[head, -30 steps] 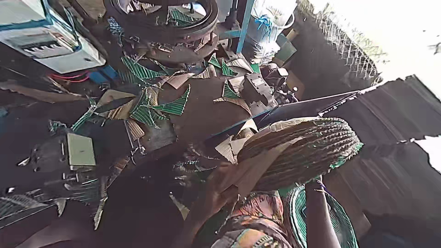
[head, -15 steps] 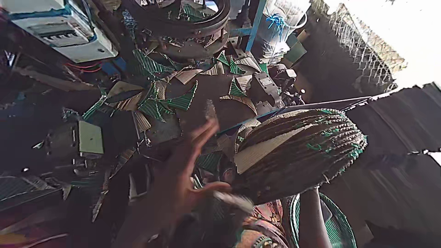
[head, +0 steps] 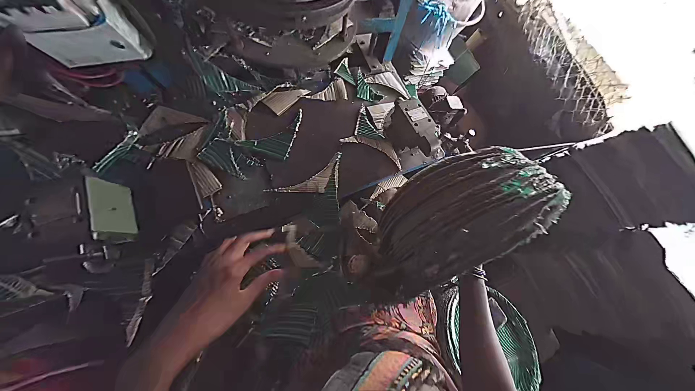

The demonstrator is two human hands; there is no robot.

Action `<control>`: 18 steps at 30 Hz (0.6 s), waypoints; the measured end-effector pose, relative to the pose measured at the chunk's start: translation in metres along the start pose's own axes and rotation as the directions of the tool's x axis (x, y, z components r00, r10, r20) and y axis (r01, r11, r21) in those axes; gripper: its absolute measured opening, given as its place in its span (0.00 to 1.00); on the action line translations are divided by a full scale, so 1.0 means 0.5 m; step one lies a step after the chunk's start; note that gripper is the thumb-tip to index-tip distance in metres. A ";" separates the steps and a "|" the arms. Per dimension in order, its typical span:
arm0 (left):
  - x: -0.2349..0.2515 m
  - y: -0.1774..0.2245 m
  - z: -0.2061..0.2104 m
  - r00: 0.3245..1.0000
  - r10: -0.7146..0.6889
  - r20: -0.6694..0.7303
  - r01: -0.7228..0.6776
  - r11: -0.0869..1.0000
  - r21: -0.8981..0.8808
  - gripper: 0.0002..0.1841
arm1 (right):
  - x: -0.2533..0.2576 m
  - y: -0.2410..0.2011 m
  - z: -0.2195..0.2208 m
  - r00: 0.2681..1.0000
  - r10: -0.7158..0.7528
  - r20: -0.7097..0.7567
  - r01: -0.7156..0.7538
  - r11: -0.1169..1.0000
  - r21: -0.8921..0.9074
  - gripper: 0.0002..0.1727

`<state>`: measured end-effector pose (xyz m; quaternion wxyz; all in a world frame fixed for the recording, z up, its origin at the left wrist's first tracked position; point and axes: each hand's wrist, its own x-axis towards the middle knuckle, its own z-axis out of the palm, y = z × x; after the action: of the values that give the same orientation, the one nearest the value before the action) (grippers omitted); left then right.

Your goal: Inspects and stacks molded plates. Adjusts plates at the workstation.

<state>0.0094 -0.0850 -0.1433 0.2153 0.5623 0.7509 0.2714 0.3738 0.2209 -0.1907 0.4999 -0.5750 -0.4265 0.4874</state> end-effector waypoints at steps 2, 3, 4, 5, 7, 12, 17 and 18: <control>0.048 0.122 -0.019 0.975 0.153 -0.161 -0.194 0.941 -0.279 0.39 | -0.041 -0.067 0.047 0.991 0.129 0.043 -0.132 0.990 0.058 0.15; 0.073 0.186 -0.007 0.961 0.222 -0.165 -0.270 0.886 -0.377 0.44 | -0.065 -0.096 0.069 0.985 0.166 0.039 -0.168 0.983 0.072 0.17; 0.096 0.239 0.021 0.949 0.284 -0.139 -0.316 0.858 -0.404 0.48 | -0.080 -0.107 0.082 0.984 0.177 0.035 -0.179 0.980 0.083 0.19; 0.114 0.279 0.065 0.942 0.317 -0.112 -0.335 0.857 -0.392 0.49 | -0.084 -0.097 0.087 0.987 0.158 0.017 -0.159 0.983 0.087 0.20; 0.134 0.316 0.177 0.935 0.312 -0.168 -0.351 0.883 -0.313 0.42 | -0.048 -0.036 0.075 0.991 0.128 -0.035 -0.125 0.988 0.087 0.22; 0.093 0.187 0.290 0.919 0.335 -0.210 -0.380 0.894 -0.237 0.07 | 0.021 0.125 -0.022 0.990 -0.137 -0.035 0.132 0.984 -0.122 0.29; -0.060 -0.046 0.140 0.953 -0.276 0.127 0.266 0.960 0.087 0.09 | -0.067 -0.047 0.052 0.986 0.129 -0.107 -0.122 0.990 0.070 0.28; -0.083 -0.074 0.096 0.907 -0.396 0.143 0.360 0.906 0.223 0.09 | -0.073 -0.054 0.061 0.973 0.189 -0.134 -0.171 0.976 0.134 0.28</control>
<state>0.0238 -0.1250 -0.2031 0.2778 0.4463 0.8451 0.0974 0.3379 0.1938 -0.1600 0.5177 -0.6138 -0.3044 0.5125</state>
